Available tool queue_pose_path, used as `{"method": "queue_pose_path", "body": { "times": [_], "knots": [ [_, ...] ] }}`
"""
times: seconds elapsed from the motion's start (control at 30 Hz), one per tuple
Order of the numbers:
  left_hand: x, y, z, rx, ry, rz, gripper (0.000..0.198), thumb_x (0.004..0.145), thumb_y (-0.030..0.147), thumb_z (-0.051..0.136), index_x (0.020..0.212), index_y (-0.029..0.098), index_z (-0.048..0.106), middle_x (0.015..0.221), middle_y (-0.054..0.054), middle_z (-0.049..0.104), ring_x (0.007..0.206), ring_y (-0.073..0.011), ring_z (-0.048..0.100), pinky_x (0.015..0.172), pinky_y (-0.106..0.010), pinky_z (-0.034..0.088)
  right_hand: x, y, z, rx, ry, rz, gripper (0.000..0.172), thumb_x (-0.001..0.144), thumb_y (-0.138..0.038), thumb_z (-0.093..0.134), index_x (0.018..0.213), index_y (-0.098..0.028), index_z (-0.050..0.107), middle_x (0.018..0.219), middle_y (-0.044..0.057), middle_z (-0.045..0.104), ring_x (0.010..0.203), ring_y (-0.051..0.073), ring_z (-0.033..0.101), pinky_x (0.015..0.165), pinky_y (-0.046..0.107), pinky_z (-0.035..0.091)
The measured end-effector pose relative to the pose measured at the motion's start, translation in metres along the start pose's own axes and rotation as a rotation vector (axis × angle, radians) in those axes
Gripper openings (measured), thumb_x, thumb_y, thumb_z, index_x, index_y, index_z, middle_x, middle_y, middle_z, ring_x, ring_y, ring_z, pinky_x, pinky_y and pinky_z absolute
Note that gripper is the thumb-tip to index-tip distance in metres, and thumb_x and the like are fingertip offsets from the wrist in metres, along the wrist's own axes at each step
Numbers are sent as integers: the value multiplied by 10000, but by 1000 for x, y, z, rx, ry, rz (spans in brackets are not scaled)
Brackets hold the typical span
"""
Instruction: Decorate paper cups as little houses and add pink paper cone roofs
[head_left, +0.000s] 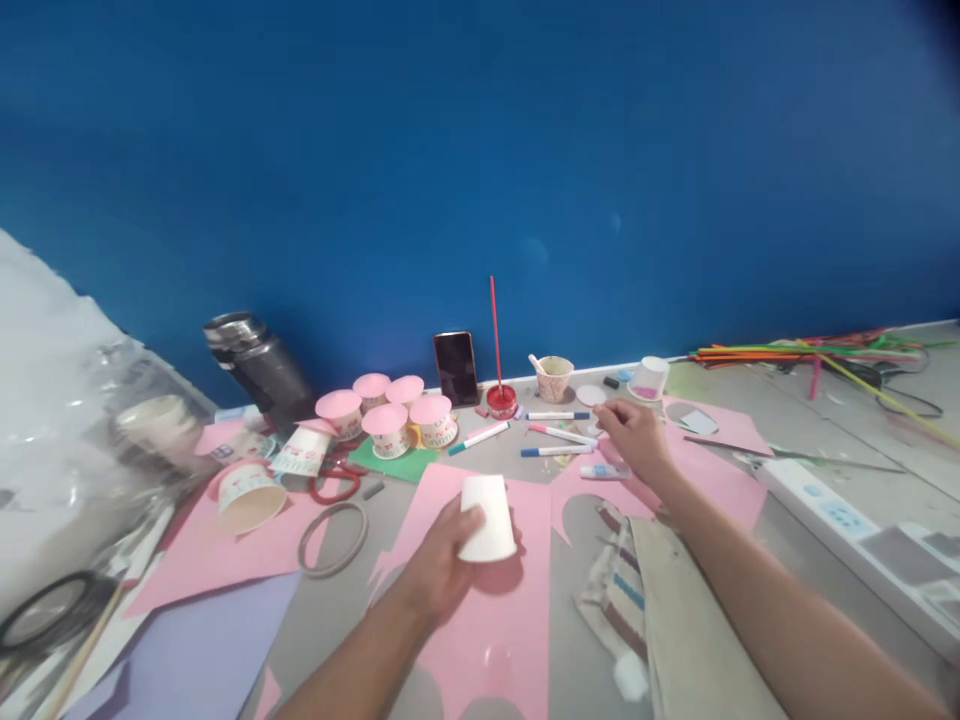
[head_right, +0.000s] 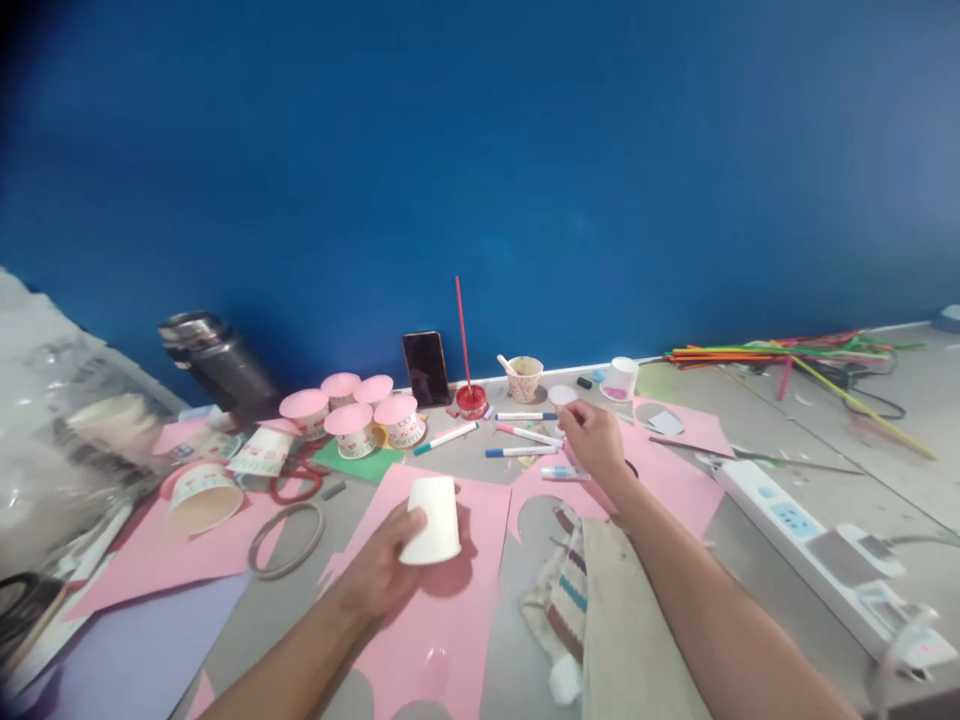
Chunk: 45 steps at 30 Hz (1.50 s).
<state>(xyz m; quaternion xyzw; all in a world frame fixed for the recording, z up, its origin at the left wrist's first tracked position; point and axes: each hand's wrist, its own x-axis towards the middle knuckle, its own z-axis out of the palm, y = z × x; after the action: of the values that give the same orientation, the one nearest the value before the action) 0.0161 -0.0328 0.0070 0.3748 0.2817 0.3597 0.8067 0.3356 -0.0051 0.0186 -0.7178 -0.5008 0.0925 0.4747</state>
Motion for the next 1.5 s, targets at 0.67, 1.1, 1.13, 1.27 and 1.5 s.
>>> {"method": "queue_pose_path", "body": {
  "times": [0.67,1.1,1.13,1.27,1.5],
  "knots": [
    [-12,-4,17,833,196,338,457,765,223,707,1199,215,564,1184,-89,674,1092,-266,668,965,-415,536,4,-61,37,-472,-541,-318,278,992,-285,530,888,-217,779,914,62,805,826,202,700,686,271,415],
    [-6,-9,3,973,327,401,572,777,252,749,1311,224,546,1399,-140,659,1336,-321,624,1137,-494,486,41,-97,30,-843,-686,-360,306,1012,-281,485,1010,-177,773,1057,145,792,957,288,717,735,316,447],
    [-6,-10,2,978,327,405,573,784,253,748,1317,227,543,1409,-139,656,1346,-320,621,1143,-494,484,41,-92,21,-872,-705,-336,285,992,-280,516,954,-177,779,1004,136,796,922,280,721,716,307,435],
    [-4,-9,0,958,345,397,552,795,263,749,1304,226,539,1428,-142,650,1361,-317,617,1145,-491,485,22,-71,7,-915,-745,-299,236,965,-267,556,929,-219,784,985,87,799,878,240,724,671,280,409],
    [-2,-9,4,921,321,366,532,804,259,768,1282,227,536,1460,-151,631,1422,-320,569,1188,-492,435,8,-44,22,-934,-617,-235,254,998,-268,550,989,-165,782,1055,171,765,1009,294,712,708,309,438]
  ]
}}
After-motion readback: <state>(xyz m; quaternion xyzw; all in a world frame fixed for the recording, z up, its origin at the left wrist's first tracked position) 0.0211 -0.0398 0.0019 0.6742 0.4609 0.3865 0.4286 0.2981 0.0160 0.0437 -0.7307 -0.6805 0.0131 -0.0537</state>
